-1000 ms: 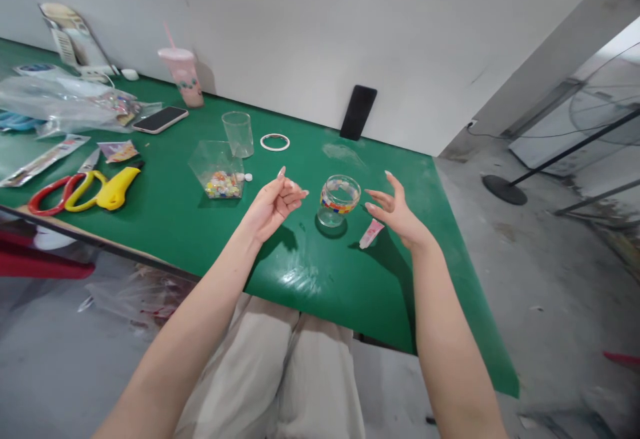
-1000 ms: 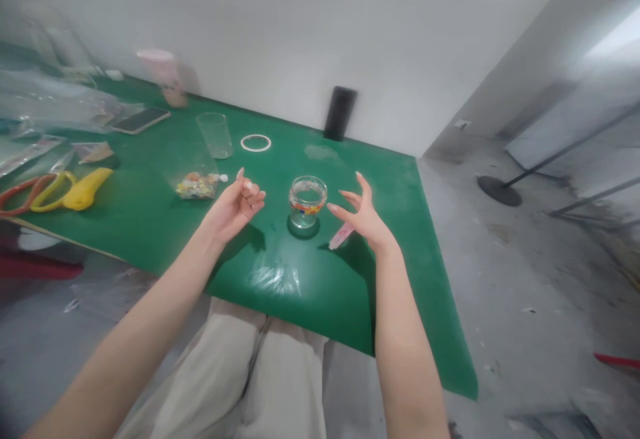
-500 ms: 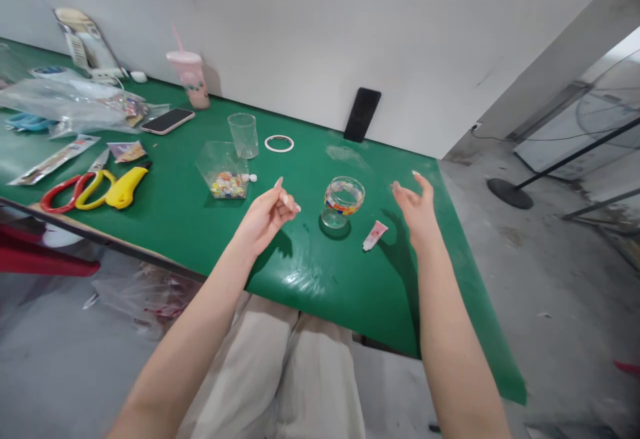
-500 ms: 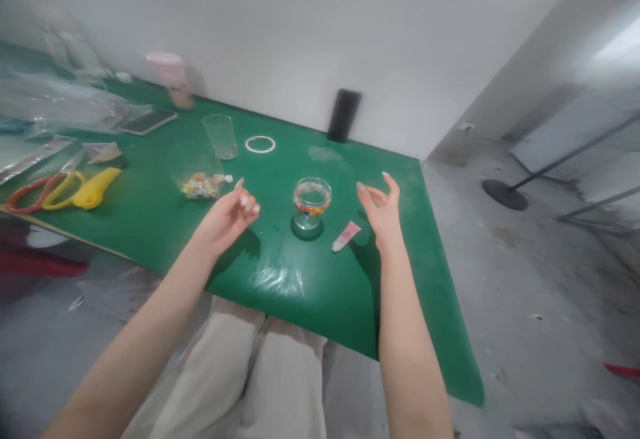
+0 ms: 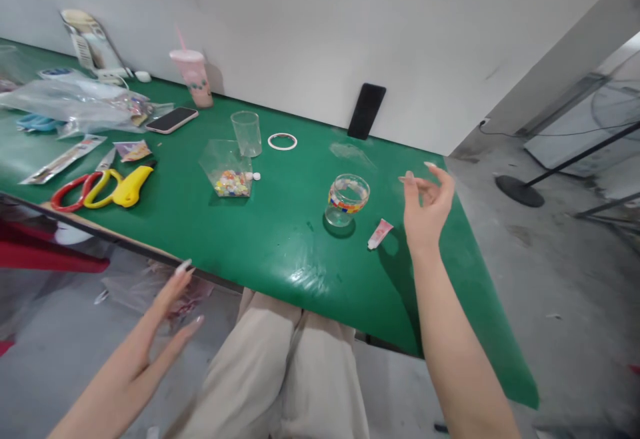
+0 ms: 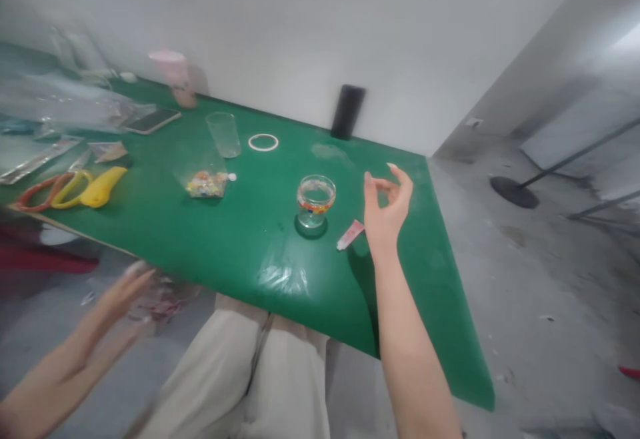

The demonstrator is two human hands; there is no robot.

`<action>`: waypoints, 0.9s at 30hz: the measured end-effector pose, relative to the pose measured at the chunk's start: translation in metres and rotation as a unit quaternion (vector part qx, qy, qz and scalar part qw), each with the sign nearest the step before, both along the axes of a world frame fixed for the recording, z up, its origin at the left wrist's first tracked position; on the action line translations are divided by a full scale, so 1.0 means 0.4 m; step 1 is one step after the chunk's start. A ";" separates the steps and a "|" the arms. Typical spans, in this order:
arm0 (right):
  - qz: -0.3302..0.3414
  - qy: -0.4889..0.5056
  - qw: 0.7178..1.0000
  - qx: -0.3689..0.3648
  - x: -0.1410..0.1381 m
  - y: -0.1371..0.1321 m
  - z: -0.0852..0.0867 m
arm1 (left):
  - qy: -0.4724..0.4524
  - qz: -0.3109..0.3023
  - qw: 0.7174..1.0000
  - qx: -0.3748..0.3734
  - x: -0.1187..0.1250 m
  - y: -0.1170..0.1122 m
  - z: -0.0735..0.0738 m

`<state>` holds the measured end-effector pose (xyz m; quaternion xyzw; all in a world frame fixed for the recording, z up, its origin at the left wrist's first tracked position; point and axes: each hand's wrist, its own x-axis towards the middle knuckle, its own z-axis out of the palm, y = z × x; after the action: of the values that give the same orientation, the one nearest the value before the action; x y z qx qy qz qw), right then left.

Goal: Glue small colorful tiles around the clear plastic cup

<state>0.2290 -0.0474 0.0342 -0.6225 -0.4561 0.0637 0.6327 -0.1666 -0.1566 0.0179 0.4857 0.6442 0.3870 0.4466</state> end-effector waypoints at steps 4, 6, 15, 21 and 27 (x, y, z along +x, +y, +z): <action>0.054 0.032 0.997 -0.035 -0.048 -0.025 0.024 | -0.450 -0.058 0.889 -0.055 0.167 0.031 0.107; 0.146 0.077 0.983 -0.084 -0.064 -0.032 0.025 | -0.553 -0.073 0.828 -0.055 0.243 0.062 0.136; 0.702 0.148 0.628 -0.300 -0.167 -0.097 0.031 | -0.638 -0.128 0.756 -0.067 0.381 0.117 0.142; 0.654 0.071 0.699 -0.281 -0.207 -0.115 0.034 | -0.661 -0.153 0.730 -0.082 0.421 0.109 0.103; 0.597 -0.012 0.731 -0.329 -0.198 -0.112 -0.005 | -0.646 -0.138 0.748 -0.062 0.476 0.088 0.069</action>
<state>0.1496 -0.0921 0.0322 -0.3922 -0.6921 0.5668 0.2141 0.0240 -0.1213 0.0453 0.1744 0.1499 0.5015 0.8340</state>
